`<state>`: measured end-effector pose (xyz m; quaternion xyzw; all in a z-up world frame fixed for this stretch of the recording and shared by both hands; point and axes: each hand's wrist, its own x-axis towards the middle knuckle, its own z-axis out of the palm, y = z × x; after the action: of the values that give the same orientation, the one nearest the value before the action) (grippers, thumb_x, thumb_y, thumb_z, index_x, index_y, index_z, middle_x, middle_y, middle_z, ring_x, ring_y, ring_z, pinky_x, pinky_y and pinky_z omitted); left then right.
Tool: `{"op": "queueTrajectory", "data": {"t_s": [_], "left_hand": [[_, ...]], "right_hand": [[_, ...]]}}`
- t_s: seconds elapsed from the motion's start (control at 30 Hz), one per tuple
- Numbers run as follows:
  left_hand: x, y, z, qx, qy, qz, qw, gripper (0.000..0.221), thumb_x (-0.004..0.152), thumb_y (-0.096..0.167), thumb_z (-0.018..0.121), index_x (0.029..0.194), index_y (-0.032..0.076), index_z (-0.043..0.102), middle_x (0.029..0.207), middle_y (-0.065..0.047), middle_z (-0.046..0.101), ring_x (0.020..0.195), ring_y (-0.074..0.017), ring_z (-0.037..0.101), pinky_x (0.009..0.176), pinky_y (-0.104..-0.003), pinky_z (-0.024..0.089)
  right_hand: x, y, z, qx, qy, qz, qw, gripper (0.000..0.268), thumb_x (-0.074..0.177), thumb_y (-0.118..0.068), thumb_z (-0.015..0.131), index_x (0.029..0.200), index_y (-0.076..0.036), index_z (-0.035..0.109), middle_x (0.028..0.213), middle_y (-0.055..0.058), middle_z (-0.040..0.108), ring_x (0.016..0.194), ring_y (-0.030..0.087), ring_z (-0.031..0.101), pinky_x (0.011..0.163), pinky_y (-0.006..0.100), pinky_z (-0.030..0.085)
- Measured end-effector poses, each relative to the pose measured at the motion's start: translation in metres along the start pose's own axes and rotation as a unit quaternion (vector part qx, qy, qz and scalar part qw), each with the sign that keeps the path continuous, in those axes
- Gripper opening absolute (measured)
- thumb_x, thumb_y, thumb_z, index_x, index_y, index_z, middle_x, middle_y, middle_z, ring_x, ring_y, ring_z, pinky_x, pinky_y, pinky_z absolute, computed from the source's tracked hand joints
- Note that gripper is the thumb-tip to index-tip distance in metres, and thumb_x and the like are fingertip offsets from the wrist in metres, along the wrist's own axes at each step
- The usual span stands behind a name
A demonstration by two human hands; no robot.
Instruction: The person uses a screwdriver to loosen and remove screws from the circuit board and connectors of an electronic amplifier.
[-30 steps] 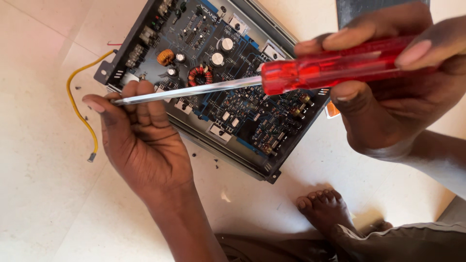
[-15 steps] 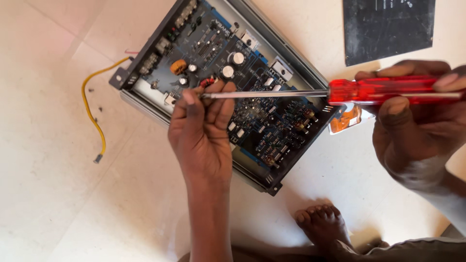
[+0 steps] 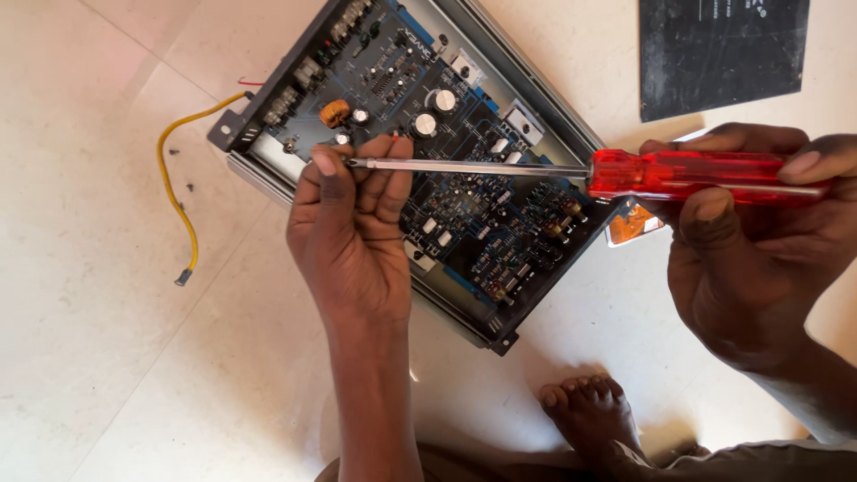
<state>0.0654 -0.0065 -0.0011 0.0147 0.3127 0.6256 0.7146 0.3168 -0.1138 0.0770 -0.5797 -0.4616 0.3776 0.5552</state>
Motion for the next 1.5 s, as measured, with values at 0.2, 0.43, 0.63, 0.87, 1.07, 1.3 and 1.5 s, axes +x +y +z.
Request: {"op": "queueTrajectory", "data": {"t_s": [0.2,0.43,0.63,0.87,1.07,1.3,1.5], "left_hand": [[-0.003,-0.001,0.002,-0.010,-0.016,-0.023,1.000,0.018,0.107,0.011,0.061,0.114,-0.005,0.064,0.116,-0.026,0.072,0.110,-0.0358,0.074,0.095,-0.042,0.064],[-0.004,0.002,-0.015,0.081,-0.085,-0.098,0.988,0.009,0.097,0.002,0.069,0.105,-0.002,0.070,0.106,-0.013,0.075,0.096,-0.0231,0.075,0.082,-0.043,0.066],[-0.002,-0.027,-0.017,0.244,-0.211,-0.136,0.937,0.014,0.089,-0.007,0.079,0.101,-0.003,0.075,0.095,-0.012,0.075,0.092,-0.0185,0.074,0.085,-0.031,0.062],[0.001,-0.042,-0.004,0.239,-0.204,-0.043,0.948,0.017,0.092,-0.012,0.075,0.105,-0.002,0.074,0.098,-0.011,0.076,0.094,-0.0187,0.076,0.088,-0.032,0.065],[-0.004,-0.048,0.010,0.417,-0.235,0.063,0.876,0.021,0.092,-0.012,0.072,0.109,0.000,0.070,0.107,-0.010,0.074,0.101,-0.0184,0.078,0.091,-0.030,0.067],[-0.007,-0.052,0.026,0.582,-0.256,0.184,0.750,0.021,0.094,-0.003,0.073,0.113,0.004,0.068,0.109,-0.012,0.074,0.095,-0.0216,0.079,0.082,-0.030,0.063],[-0.007,-0.054,0.019,0.620,-0.247,0.226,0.709,0.021,0.098,0.000,0.072,0.117,0.005,0.066,0.109,-0.012,0.073,0.094,-0.0270,0.075,0.081,-0.036,0.060]], "right_hand": [[-0.001,0.002,-0.012,-0.075,-0.039,0.005,0.996,0.016,0.126,-0.015,0.056,0.135,-0.009,0.045,0.123,0.012,0.060,0.115,0.022,0.069,0.106,0.041,0.062],[-0.058,0.018,-0.014,-0.397,-0.208,0.066,0.891,0.024,0.106,-0.024,0.054,0.126,-0.011,0.055,0.116,0.011,0.063,0.112,0.027,0.066,0.100,0.045,0.056],[-0.270,0.110,-0.015,-0.640,-0.364,0.040,0.675,0.039,0.074,-0.030,0.063,0.111,-0.017,0.061,0.105,0.010,0.067,0.100,0.034,0.063,0.087,0.055,0.047],[-0.290,0.129,-0.032,-0.649,-0.332,0.002,0.684,0.027,0.080,-0.022,0.062,0.107,-0.018,0.059,0.098,0.006,0.069,0.097,0.031,0.065,0.090,0.055,0.049],[-0.292,0.131,-0.032,-0.648,-0.337,0.011,0.683,0.033,0.078,-0.022,0.063,0.110,-0.019,0.058,0.102,0.006,0.069,0.095,0.033,0.066,0.088,0.054,0.049],[-0.288,0.131,-0.026,-0.641,-0.339,0.057,0.686,0.029,0.078,-0.027,0.062,0.106,-0.025,0.057,0.096,0.004,0.067,0.088,0.031,0.066,0.083,0.054,0.052],[-0.292,0.131,-0.027,-0.637,-0.321,0.034,0.701,0.025,0.079,-0.027,0.060,0.103,-0.022,0.053,0.092,0.002,0.066,0.087,0.030,0.066,0.084,0.056,0.052]]}}
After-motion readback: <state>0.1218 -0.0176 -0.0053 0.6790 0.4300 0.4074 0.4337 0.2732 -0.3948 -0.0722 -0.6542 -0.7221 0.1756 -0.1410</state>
